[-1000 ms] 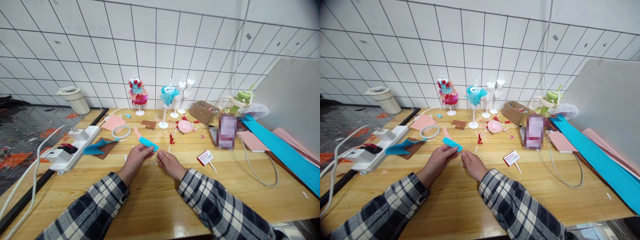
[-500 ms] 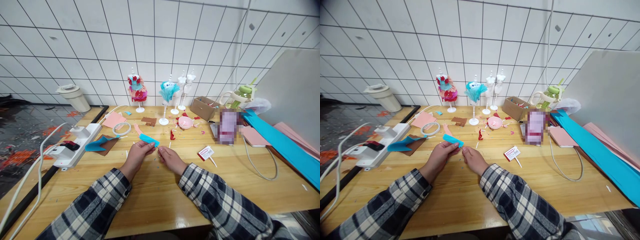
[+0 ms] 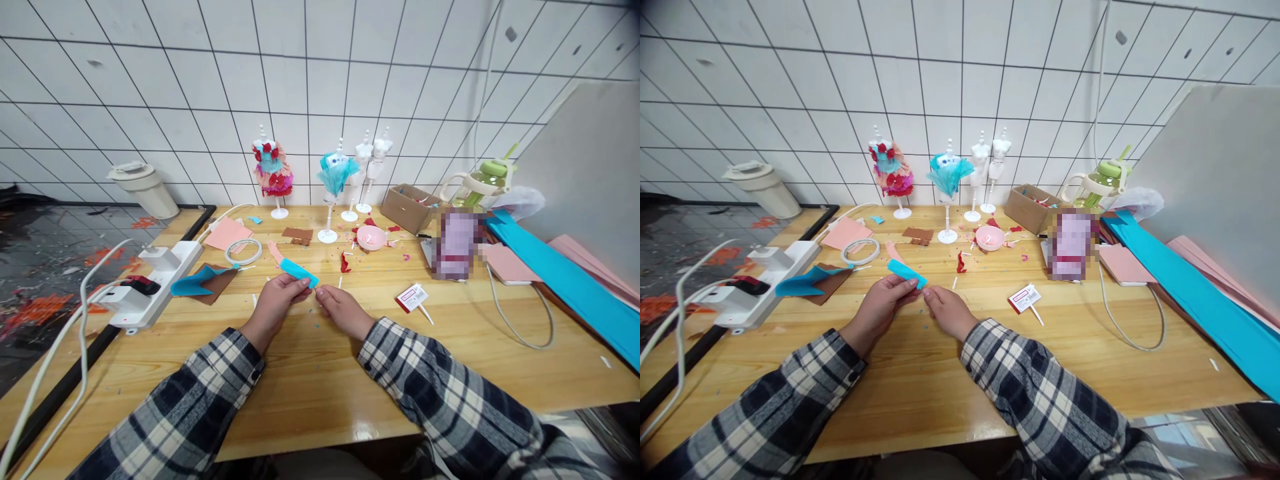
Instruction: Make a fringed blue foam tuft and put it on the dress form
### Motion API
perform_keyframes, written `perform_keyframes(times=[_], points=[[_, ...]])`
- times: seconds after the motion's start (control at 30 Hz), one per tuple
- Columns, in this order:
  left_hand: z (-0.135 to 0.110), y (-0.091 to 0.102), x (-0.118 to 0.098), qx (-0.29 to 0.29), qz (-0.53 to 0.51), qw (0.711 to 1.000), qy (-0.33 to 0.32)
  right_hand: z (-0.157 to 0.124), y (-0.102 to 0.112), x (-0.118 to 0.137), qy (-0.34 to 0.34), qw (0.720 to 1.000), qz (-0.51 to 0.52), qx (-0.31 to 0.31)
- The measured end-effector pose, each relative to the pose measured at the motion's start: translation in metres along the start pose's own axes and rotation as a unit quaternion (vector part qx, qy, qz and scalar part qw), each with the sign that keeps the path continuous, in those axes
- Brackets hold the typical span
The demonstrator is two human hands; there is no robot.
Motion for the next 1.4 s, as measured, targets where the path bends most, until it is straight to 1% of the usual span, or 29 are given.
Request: perform_keyframes(times=[0.13,0.27,0.4,0.73,1.0,1.27,1.4], points=[[0.001,0.002,0.001,0.001,-0.007,1.0,0.0,-0.001,0.001,0.0,-0.003,1.0,-0.014,0.008],[0.002,0.005,0.001,0.001,-0.032,0.999,-0.005,-0.001,0.0,-0.004,-0.019,1.0,0.022,0.005],[0.002,0.006,0.0,0.021,-0.031,0.999,0.002,-0.002,0.0,-0.004,-0.018,0.999,0.023,0.015],[0.003,0.008,0.002,0.066,-0.001,0.998,-0.01,-0.002,0.002,0.0,-0.015,0.999,0.03,0.033],[0.004,0.01,0.003,0.073,0.014,0.997,-0.013,-0.001,0.002,-0.003,-0.017,0.997,0.054,0.044],[0.005,0.012,0.005,0.076,0.01,0.997,-0.01,-0.001,0.002,-0.002,-0.011,0.996,0.059,0.061],[0.005,0.011,0.003,0.081,0.001,0.997,-0.007,0.0,0.002,-0.003,-0.005,0.997,0.048,0.057]])
Point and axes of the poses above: each hand's wrist, its own z-axis towards the middle knuckle, its own y-axis out of the back of the hand, x = y × z, the point moved 1 cm from there along z, towards the middle knuckle, and after that the axes turned 10 degrees about -y, right-handed, at the moved point
